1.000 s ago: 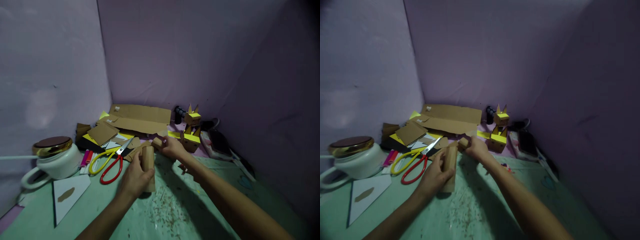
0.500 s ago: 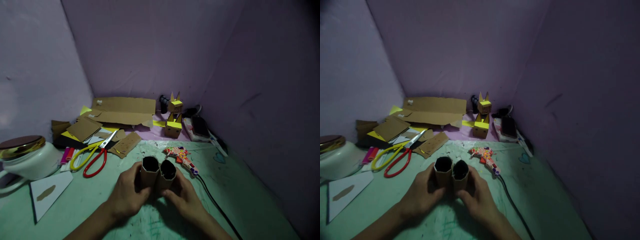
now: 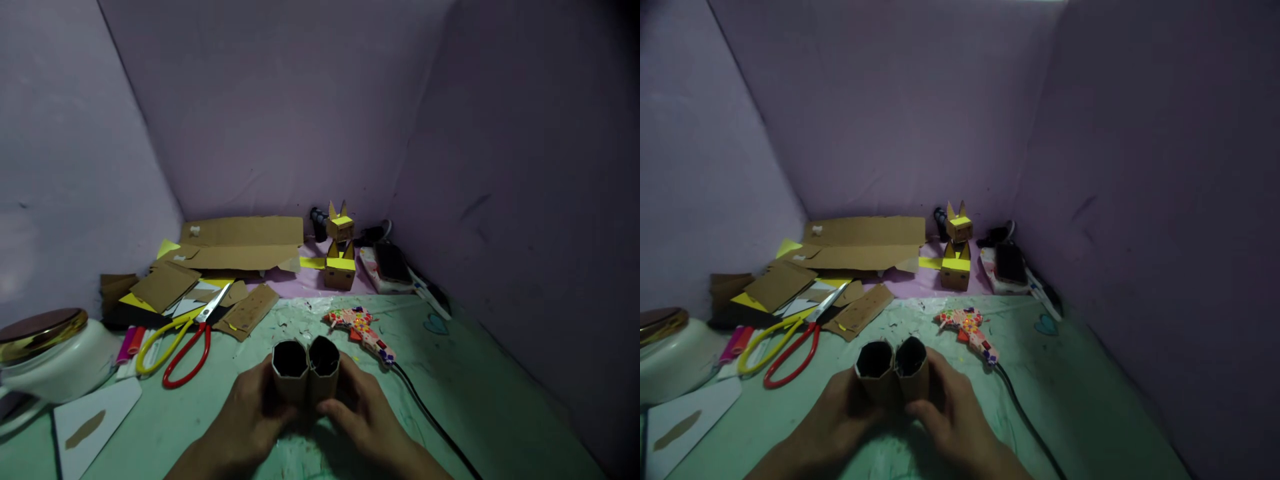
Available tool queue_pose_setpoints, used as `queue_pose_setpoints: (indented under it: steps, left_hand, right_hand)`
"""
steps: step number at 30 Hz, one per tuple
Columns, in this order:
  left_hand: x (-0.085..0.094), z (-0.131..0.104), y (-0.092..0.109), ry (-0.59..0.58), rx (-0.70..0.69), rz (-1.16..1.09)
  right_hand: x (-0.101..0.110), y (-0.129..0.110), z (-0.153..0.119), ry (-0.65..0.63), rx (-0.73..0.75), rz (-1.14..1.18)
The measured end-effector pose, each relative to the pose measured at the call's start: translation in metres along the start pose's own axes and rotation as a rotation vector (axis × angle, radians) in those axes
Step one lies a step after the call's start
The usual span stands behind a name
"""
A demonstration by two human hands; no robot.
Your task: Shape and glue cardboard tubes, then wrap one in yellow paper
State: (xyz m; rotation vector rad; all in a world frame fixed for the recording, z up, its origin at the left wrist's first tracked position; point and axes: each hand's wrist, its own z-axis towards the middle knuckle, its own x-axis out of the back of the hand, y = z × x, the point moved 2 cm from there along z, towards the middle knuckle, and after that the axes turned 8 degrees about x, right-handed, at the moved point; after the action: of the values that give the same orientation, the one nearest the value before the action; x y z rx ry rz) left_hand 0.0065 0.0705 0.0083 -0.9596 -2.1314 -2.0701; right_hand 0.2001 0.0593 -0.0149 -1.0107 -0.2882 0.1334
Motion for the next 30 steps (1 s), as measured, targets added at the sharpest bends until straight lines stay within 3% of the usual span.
queue_pose_setpoints:
  steps: [8, 20, 24, 27, 30]
  left_hand:
    - [0.0, 0.001, -0.002, -0.06, 0.027, 0.005]
    - [-0.005, 0.002, 0.003, -0.096, 0.134, -0.148]
    - [-0.007, 0.003, -0.001, -0.063, 0.143, -0.169]
    - [-0.008, 0.004, -0.002, -0.023, 0.12, -0.263]
    - [-0.01, 0.007, 0.003, -0.054, 0.094, -0.427]
  right_hand:
    - [-0.003, -0.004, 0.001, -0.013, 0.022, 0.067]
    - [-0.004, 0.002, -0.001, -0.03, -0.014, -0.034]
    - [-0.004, 0.001, 0.001, -0.006, -0.038, -0.025]
    - [-0.003, -0.005, 0.007, 0.027, -0.14, 0.142]
    - [-0.004, -0.012, 0.012, 0.022, -0.28, 0.397]
